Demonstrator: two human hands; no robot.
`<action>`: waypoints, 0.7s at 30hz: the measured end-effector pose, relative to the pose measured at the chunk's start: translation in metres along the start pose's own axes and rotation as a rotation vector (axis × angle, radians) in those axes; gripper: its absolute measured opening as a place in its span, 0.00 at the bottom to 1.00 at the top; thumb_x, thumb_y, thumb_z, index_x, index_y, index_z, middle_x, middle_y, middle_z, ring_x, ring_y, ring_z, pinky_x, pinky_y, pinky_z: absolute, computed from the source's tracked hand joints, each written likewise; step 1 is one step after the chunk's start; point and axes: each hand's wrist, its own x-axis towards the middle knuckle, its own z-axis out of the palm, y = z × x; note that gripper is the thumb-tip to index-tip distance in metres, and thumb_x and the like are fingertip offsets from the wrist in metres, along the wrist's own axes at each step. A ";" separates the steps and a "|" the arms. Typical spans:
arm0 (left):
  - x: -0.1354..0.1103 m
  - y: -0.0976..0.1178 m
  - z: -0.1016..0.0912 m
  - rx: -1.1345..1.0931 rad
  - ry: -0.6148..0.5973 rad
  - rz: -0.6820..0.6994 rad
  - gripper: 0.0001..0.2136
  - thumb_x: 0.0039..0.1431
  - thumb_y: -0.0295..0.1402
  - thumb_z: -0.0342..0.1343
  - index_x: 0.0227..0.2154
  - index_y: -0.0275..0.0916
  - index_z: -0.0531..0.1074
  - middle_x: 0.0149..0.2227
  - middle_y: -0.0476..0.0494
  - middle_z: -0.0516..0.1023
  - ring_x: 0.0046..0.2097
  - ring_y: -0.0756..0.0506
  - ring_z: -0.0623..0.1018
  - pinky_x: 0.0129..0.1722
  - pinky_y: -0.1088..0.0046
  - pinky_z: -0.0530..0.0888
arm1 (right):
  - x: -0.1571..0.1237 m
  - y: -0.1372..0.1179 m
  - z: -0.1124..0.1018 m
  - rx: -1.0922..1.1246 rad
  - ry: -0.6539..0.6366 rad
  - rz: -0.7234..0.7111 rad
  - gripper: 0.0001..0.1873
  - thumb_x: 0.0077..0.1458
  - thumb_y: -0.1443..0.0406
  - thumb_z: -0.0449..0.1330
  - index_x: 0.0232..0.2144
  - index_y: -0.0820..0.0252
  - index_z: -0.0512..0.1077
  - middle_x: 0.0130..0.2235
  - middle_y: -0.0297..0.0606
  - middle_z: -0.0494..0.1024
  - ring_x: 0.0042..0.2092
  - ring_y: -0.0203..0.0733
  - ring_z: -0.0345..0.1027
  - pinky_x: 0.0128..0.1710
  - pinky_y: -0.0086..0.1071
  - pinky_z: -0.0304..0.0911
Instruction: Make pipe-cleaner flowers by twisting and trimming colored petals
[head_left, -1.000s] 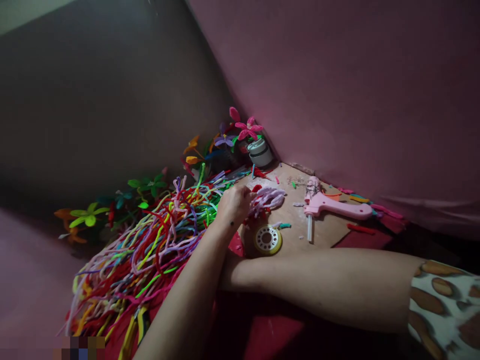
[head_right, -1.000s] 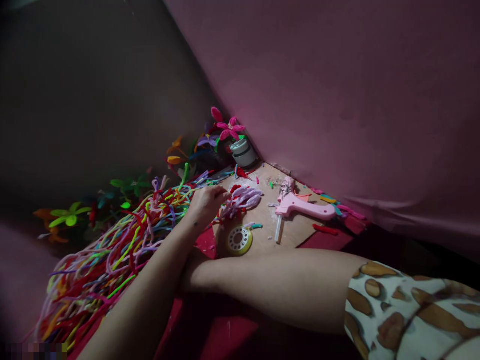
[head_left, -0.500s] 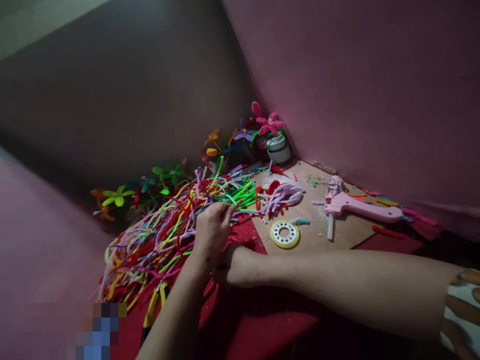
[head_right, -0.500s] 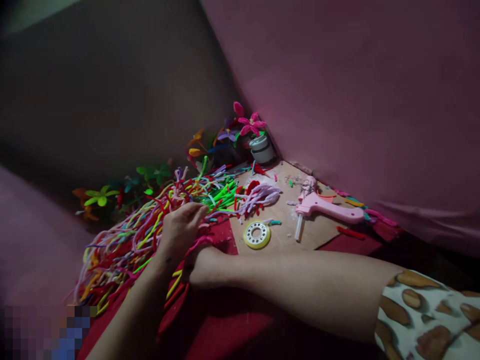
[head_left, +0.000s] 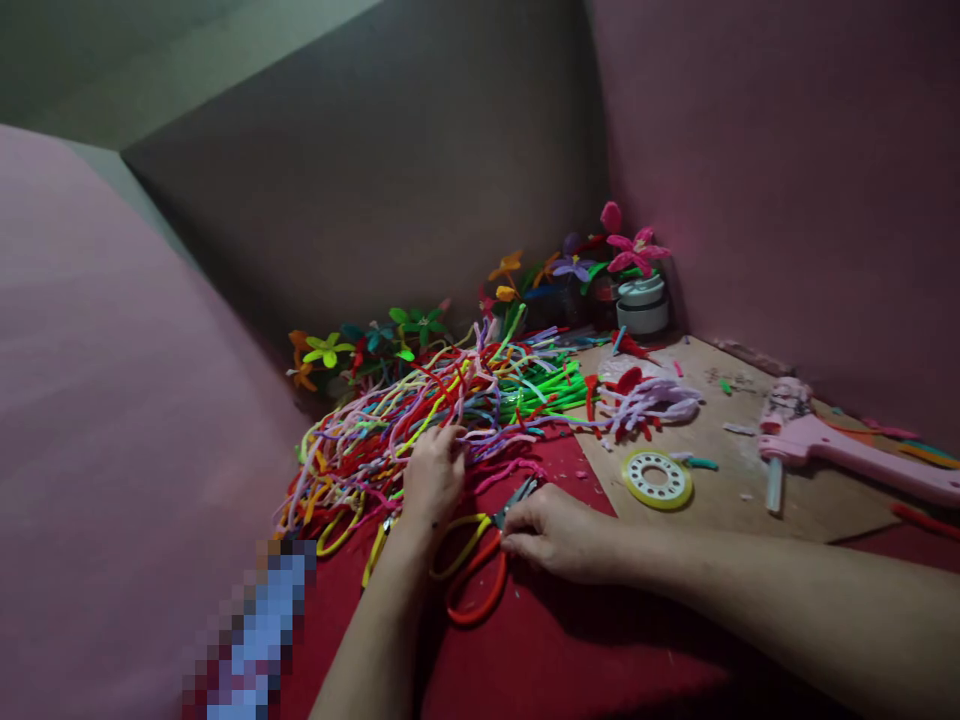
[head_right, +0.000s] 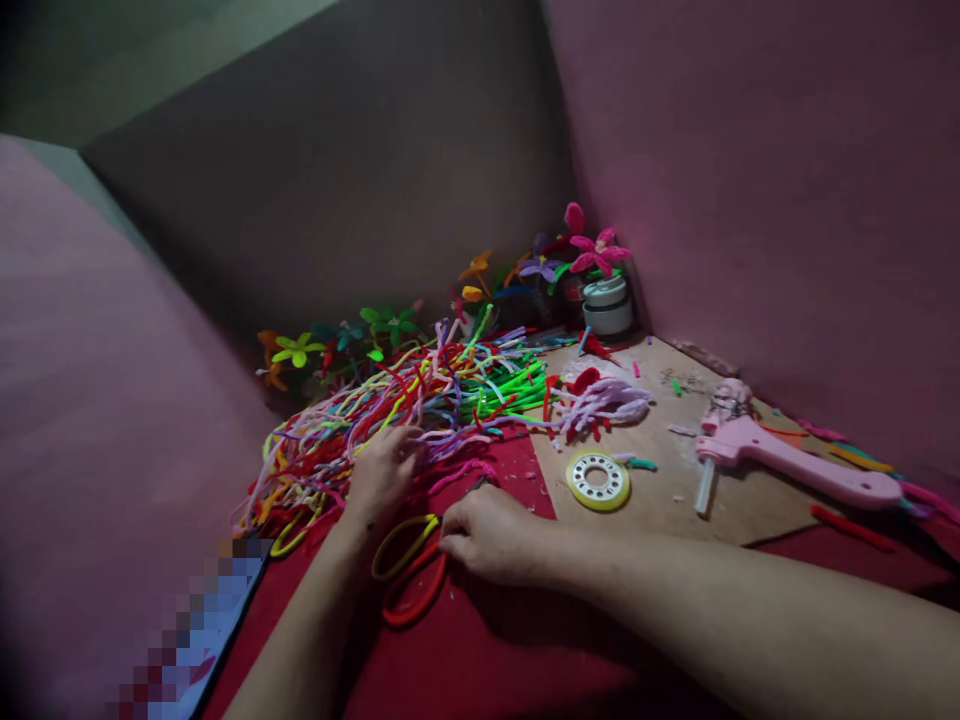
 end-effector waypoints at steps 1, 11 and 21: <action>-0.002 0.000 0.002 0.065 -0.025 0.026 0.10 0.52 0.30 0.49 0.36 0.40 0.72 0.36 0.42 0.73 0.39 0.46 0.71 0.41 0.71 0.66 | 0.000 -0.001 0.000 0.000 -0.003 0.006 0.10 0.49 0.68 0.52 0.22 0.66 0.72 0.20 0.33 0.68 0.23 0.29 0.54 0.23 0.24 0.46; -0.007 0.007 0.009 0.363 -0.036 0.118 0.11 0.58 0.30 0.41 0.30 0.40 0.70 0.34 0.41 0.70 0.40 0.43 0.68 0.35 0.70 0.65 | -0.003 -0.004 0.001 0.016 0.033 0.031 0.10 0.50 0.68 0.53 0.26 0.66 0.74 0.22 0.35 0.71 0.24 0.30 0.58 0.24 0.23 0.50; -0.010 0.003 0.008 0.355 -0.153 0.011 0.12 0.59 0.31 0.38 0.38 0.42 0.66 0.39 0.43 0.70 0.32 0.47 0.73 0.26 0.72 0.62 | -0.002 -0.008 -0.001 0.056 0.057 0.026 0.10 0.50 0.68 0.52 0.23 0.67 0.71 0.20 0.32 0.67 0.23 0.29 0.54 0.24 0.23 0.49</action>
